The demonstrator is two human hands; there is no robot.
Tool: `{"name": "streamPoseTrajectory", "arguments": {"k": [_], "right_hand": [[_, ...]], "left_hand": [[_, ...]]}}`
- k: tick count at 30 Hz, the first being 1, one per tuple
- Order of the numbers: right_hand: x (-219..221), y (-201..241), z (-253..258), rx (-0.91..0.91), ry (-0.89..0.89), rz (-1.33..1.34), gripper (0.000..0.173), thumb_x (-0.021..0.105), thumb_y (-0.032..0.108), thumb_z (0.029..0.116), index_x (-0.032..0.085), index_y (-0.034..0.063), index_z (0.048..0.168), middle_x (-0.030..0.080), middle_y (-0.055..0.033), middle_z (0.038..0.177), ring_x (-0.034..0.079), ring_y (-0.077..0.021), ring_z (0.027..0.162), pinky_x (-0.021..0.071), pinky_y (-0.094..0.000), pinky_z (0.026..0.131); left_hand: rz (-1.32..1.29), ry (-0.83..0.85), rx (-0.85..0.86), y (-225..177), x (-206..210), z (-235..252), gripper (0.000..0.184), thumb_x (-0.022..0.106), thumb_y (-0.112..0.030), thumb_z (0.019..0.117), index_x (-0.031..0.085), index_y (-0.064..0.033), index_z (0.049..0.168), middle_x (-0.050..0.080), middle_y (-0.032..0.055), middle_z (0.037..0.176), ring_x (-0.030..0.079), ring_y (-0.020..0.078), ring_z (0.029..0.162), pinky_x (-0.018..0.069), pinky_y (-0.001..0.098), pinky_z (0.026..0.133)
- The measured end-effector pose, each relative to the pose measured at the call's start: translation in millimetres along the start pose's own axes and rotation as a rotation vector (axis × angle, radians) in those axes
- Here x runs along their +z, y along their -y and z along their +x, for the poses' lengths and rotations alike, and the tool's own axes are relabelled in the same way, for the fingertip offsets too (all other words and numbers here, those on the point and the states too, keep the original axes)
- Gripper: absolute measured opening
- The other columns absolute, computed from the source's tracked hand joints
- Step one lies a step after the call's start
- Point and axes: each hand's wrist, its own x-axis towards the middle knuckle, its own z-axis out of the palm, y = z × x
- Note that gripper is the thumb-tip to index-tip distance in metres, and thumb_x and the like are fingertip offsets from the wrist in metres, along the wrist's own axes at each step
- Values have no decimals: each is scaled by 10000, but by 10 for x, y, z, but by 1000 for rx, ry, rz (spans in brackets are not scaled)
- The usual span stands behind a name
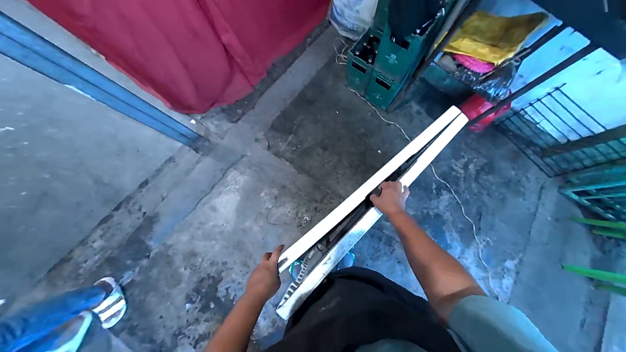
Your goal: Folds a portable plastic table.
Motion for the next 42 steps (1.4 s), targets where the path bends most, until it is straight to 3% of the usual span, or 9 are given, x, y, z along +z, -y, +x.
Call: {"name": "streamPoseTrajectory", "arguments": {"k": [8,12,17,20,22,25,30,35,42], "right_hand": [[-474,240,61,-264,259,-397,461,627,371,937,651,63,1280,697,-187,1239,609,-372,1243,340,-595,1145],[-739,374,-5,-296,386,-710,429,633,377,951,675,42,1216,673,-230,1262,630,-433,1205,487,-677,951],[-714,123,127,-382,335,-704,917,881,387,775,425,139,1530,517,-249,1456,527,-479,1313,491,-672,980],[-475,-192,140,-503,151,-646,1075,913,309,733,312,223,1621,331,-203,1626,394,-475,1422,430,-649,1055],[-330,-349,162,-501,64,-620,1092,905,256,735,284,257,1634,237,-173,1683,377,-472,1441,409,-635,1082],[-199,-397,139,-428,30,-615,1121,891,222,743,232,304,1647,171,-141,1711,425,-463,1413,439,-633,1042],[-166,-289,50,-315,17,-613,1031,812,192,825,209,335,1649,149,-124,1719,399,-445,1437,440,-618,1044],[-112,-136,-5,-255,-27,-598,948,744,140,877,226,331,1647,176,-88,1719,344,-465,1466,431,-651,1042],[-159,-212,70,-464,7,-708,906,702,92,894,228,234,1653,112,-105,1732,104,-393,1584,129,-661,1230]], "left_hand": [[-69,33,-15,15,-69,-49,948,709,10,827,270,-284,1614,435,246,1524,631,472,1159,554,627,897],[-100,18,-28,34,-24,-40,961,716,18,811,284,-306,1606,454,250,1502,633,477,1152,556,642,877],[-132,13,-2,44,-40,-51,962,741,-13,812,276,-286,1609,451,250,1505,617,487,1175,544,659,885],[-292,21,66,156,4,34,935,820,-256,847,281,-214,1610,444,268,1506,537,468,1297,481,638,1022],[-411,15,99,189,43,27,1029,830,-513,812,273,-187,1614,427,256,1531,470,443,1375,419,622,1100],[-337,-50,186,181,128,-152,1171,846,-645,710,270,-186,1620,376,199,1596,373,432,1452,341,661,1136],[-110,-182,279,148,340,-411,1166,919,-385,700,239,-238,1635,291,177,1652,310,427,1495,263,646,1181],[-39,-129,304,226,266,-302,1173,893,-354,726,170,-300,1648,158,214,1688,209,471,1525,216,683,1181],[-52,-116,250,108,290,-320,890,674,-129,934,180,-335,1646,243,251,1654,242,504,1507,199,734,1164]]}}
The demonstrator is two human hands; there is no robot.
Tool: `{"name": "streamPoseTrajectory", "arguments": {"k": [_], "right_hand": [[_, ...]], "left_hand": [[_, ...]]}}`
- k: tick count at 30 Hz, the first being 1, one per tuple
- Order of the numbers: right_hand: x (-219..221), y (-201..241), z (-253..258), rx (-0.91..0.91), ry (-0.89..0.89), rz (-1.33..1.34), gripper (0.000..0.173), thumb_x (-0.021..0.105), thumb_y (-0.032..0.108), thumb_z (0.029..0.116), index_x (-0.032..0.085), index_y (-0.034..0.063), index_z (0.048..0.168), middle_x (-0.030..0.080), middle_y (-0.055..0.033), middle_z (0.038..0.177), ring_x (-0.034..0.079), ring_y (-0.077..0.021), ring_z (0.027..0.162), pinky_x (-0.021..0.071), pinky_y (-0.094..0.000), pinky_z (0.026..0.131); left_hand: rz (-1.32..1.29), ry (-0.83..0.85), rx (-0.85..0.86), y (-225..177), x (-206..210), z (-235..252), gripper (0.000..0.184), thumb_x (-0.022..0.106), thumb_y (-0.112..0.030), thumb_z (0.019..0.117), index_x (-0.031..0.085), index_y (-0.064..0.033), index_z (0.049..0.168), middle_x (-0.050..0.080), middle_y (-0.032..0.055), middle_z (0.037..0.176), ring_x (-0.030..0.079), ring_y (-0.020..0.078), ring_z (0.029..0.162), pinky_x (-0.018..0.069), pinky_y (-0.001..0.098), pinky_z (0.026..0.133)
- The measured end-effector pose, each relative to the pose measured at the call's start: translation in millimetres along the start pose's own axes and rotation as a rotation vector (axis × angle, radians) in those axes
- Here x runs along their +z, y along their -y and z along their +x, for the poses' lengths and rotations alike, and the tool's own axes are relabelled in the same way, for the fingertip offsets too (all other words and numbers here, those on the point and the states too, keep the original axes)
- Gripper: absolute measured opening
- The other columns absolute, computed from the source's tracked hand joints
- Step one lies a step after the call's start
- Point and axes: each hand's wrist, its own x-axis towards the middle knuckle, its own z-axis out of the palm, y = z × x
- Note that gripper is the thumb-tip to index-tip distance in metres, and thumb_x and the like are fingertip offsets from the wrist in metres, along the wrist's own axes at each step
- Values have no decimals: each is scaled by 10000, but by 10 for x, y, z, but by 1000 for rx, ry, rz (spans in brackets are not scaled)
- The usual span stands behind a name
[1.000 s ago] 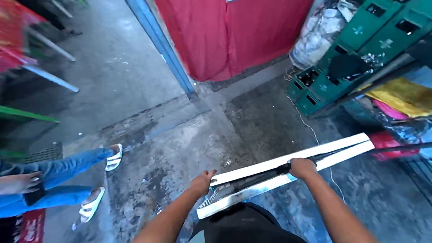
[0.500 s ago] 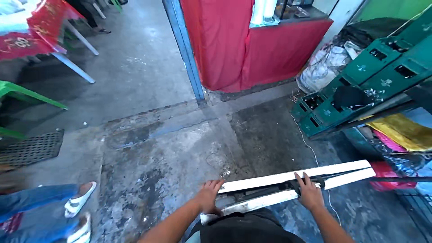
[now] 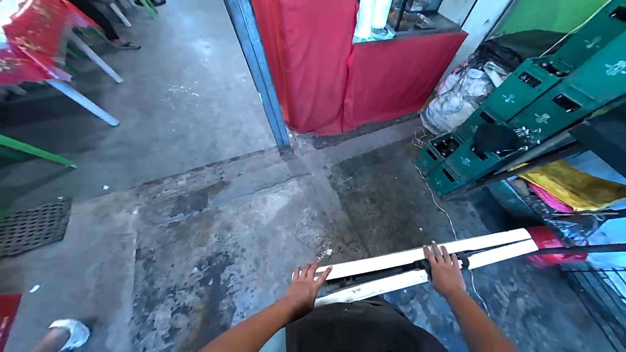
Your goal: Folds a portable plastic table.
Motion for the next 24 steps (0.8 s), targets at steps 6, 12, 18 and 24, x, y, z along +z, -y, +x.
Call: {"name": "streamPoseTrajectory", "arguments": {"k": [6,12,18,24], "right_hand": [[-59,-122,207,-251,64,-9,1035,816,145,784,258,296,1642,226,-119,1704,148,-380,1578,42,-741,1203],[-138,-249,390,-432,91,-59,1072,876,322,703,320,235,1615,474,-229,1514,388,-457,1437,137,-698,1214],[-223,-191,525,-456,101,-90,942,872,316,700,451,187,1532,477,-236,1493,414,-457,1401,355,-658,1113],[-339,-166,614,-473,75,-108,954,878,320,696,455,105,1524,481,-302,1460,432,-510,1368,393,-676,1074]], "left_hand": [[5,-128,-104,-145,119,-20,1067,833,-201,772,221,-326,1637,322,259,1612,284,502,1486,219,737,1156],[22,-106,-190,-209,95,40,1254,937,-252,622,206,-340,1637,395,232,1569,349,468,1455,237,698,1171],[-87,-135,-244,-222,-43,84,1138,870,-101,699,243,-277,1633,507,250,1470,477,467,1359,355,639,1129],[-193,-326,-309,-176,54,150,1068,882,-60,702,335,-202,1608,440,209,1557,375,410,1468,269,629,1197]]}}
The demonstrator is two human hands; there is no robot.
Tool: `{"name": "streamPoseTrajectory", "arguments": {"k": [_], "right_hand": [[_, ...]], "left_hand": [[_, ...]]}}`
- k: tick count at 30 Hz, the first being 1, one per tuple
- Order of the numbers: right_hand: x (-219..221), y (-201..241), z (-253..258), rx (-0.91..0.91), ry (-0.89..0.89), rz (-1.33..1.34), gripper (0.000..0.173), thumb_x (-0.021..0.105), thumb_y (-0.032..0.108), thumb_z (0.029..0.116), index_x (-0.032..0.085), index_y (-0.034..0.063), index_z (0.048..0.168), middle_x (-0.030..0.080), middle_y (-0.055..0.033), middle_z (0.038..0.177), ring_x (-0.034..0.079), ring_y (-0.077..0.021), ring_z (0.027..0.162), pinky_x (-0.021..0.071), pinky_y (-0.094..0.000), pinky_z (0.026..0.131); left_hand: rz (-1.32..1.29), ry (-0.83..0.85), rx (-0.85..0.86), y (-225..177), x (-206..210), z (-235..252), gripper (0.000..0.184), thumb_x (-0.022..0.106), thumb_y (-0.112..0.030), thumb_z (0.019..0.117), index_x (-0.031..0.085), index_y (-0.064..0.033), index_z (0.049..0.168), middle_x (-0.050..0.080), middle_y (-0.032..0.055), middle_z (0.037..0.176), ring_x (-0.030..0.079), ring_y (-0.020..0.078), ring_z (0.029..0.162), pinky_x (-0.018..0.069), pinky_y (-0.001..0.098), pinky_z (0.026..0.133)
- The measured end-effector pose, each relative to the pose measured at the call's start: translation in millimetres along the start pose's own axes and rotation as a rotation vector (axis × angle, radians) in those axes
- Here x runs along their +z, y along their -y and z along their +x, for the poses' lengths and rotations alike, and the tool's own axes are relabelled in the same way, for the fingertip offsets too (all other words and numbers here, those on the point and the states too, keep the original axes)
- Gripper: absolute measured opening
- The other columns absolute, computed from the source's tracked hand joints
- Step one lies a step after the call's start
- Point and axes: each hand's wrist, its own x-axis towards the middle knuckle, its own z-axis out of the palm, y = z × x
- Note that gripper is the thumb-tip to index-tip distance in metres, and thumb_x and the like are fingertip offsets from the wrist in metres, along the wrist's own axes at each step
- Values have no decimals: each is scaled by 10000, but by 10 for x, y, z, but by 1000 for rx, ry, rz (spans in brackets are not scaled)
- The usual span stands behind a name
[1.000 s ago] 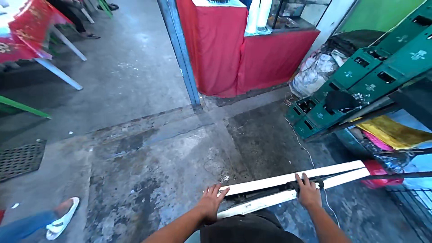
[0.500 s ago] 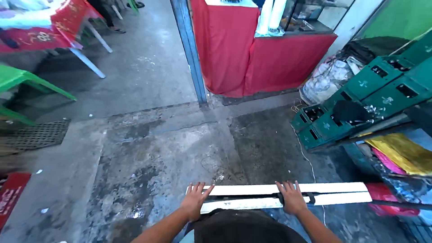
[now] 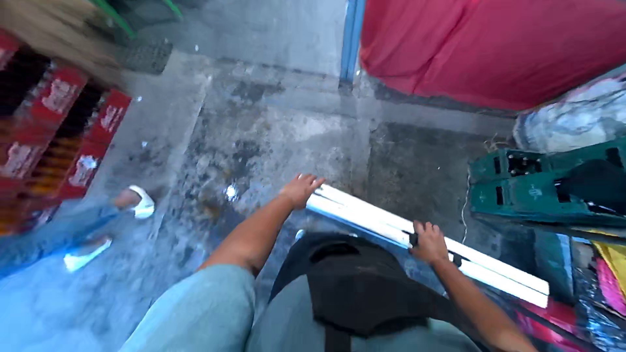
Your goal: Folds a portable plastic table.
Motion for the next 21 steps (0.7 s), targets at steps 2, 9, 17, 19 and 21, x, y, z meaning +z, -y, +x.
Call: {"name": "streamPoseTrajectory", "arguments": {"k": [2,9,17,19,21], "right_hand": [[14,-15,48,6,4,-24,975,881,337,692,441,111,1532,485,-301,1454,441,-507,1359,399,-652,1084],[27,47,41,48,22,-52,1010,897,336,671,430,98,1534,466,-314,1468,441,-519,1354,408,-642,1083],[69,216,-60,132,15,-103,987,889,262,686,418,88,1536,465,-306,1473,447,-500,1361,373,-625,1116],[81,271,-92,155,11,-114,972,882,248,696,419,86,1535,470,-307,1467,451,-498,1359,372,-629,1113],[90,329,-137,186,8,-108,961,874,227,709,413,85,1540,465,-306,1476,437,-504,1373,362,-654,1109]], "left_hand": [[-73,-106,-95,88,153,-30,1123,924,-103,668,322,-192,1611,341,216,1621,302,432,1505,275,640,1194],[-377,-145,-465,620,548,-580,1206,925,-135,708,161,-109,1640,247,254,1652,349,456,1478,370,618,1155],[-349,53,-593,897,1009,-1141,1170,924,-189,720,200,-145,1638,234,216,1668,344,423,1489,392,595,1142],[-352,13,-554,939,987,-1116,1153,928,-210,716,227,-119,1627,247,221,1661,349,423,1485,395,589,1143],[-359,-21,-481,953,908,-1046,1140,922,-225,730,226,-100,1625,236,226,1664,330,438,1491,369,595,1158]]}}
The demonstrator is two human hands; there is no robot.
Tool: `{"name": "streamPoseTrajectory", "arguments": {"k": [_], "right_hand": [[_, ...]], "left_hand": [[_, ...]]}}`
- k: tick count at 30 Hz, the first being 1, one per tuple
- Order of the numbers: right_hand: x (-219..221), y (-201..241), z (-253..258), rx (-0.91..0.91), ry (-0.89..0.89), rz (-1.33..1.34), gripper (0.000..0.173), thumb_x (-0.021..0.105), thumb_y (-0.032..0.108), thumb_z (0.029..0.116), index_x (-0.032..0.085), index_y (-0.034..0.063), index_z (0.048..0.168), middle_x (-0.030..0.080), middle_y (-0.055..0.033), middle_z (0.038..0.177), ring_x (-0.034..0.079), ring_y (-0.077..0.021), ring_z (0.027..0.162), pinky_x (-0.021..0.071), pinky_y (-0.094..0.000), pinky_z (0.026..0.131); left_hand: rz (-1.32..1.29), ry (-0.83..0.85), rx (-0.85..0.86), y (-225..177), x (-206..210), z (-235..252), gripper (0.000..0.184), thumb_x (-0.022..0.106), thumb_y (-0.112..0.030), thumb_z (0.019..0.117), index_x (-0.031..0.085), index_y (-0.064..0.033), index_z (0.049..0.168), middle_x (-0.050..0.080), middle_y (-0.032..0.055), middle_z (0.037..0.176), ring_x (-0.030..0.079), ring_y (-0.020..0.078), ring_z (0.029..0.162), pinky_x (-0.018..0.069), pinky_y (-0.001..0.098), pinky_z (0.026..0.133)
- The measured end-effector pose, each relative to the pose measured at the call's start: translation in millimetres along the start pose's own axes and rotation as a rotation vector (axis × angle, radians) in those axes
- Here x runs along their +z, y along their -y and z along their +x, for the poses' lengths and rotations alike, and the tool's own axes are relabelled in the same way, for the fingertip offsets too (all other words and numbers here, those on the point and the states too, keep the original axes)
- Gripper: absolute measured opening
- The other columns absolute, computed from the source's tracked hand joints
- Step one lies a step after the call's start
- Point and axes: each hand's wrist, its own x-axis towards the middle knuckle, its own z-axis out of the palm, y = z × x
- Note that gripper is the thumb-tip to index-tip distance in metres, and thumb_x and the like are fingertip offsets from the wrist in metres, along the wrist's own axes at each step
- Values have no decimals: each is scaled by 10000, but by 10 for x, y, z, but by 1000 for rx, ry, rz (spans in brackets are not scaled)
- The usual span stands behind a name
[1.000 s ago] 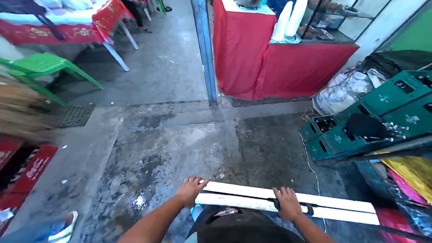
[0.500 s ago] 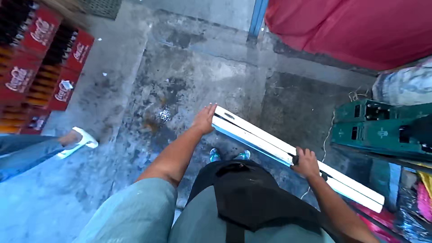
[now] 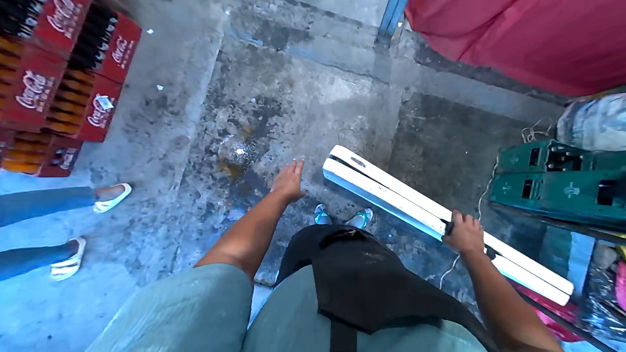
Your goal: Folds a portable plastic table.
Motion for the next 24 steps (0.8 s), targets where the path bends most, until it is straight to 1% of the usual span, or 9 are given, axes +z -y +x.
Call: {"name": "streamPoseTrajectory", "arguments": {"k": [4,7,11,13,15,16,18,22,24], "right_hand": [[18,94,-77,75,14,18,965,864,169,723,383,107,1558,433,-281,1515,395,-507,1410,387,-714,1048],[17,142,-106,112,25,42,944,851,144,740,383,121,1560,417,-267,1536,377,-502,1428,406,-725,1025],[29,170,-125,141,23,70,950,842,99,735,381,138,1565,423,-253,1538,380,-499,1430,420,-726,1013],[24,175,-135,152,32,83,933,829,90,746,384,148,1564,421,-246,1545,373,-489,1439,415,-729,1016],[34,160,-132,154,30,102,902,809,98,772,388,165,1568,411,-233,1562,352,-475,1460,400,-733,1031],[53,142,-123,149,21,119,902,808,99,774,391,171,1570,411,-231,1564,339,-473,1470,385,-744,1040],[85,92,-111,126,8,137,920,811,109,767,385,195,1578,415,-221,1571,319,-466,1487,368,-746,1056],[64,-150,-117,-18,25,88,975,787,137,796,289,259,1626,375,-133,1628,337,-394,1503,420,-667,1064],[93,-389,-132,-108,10,84,995,805,123,783,291,250,1626,379,-144,1627,361,-391,1492,427,-618,1089]], "left_hand": [[-21,-52,176,-285,-186,88,1106,909,-193,743,245,-94,1622,237,220,1667,308,435,1503,332,594,1182],[16,-78,299,-550,-301,149,1099,909,-175,741,254,-128,1623,209,177,1687,284,421,1516,344,597,1167],[103,-92,460,-857,-362,279,1149,935,-141,674,283,-171,1620,196,168,1693,262,437,1519,335,611,1162],[174,-62,503,-985,-371,339,1175,940,-117,648,287,-195,1622,229,171,1682,255,436,1523,316,635,1161],[224,-44,530,-1048,-367,394,1133,923,-118,662,312,-202,1612,362,195,1611,343,430,1481,343,638,1143],[235,-62,552,-1050,-362,424,1098,919,-112,652,356,-186,1592,459,208,1527,428,426,1417,390,629,1104],[256,-78,575,-1050,-377,445,1039,927,-111,644,426,-149,1553,551,220,1417,519,426,1320,432,628,1041],[336,-66,550,-1094,-410,485,983,933,-165,669,458,-122,1528,573,205,1391,554,412,1280,449,612,1032],[348,-57,529,-1132,-413,474,1026,950,-150,647,441,-125,1538,561,206,1408,545,414,1293,445,615,1040]]}}
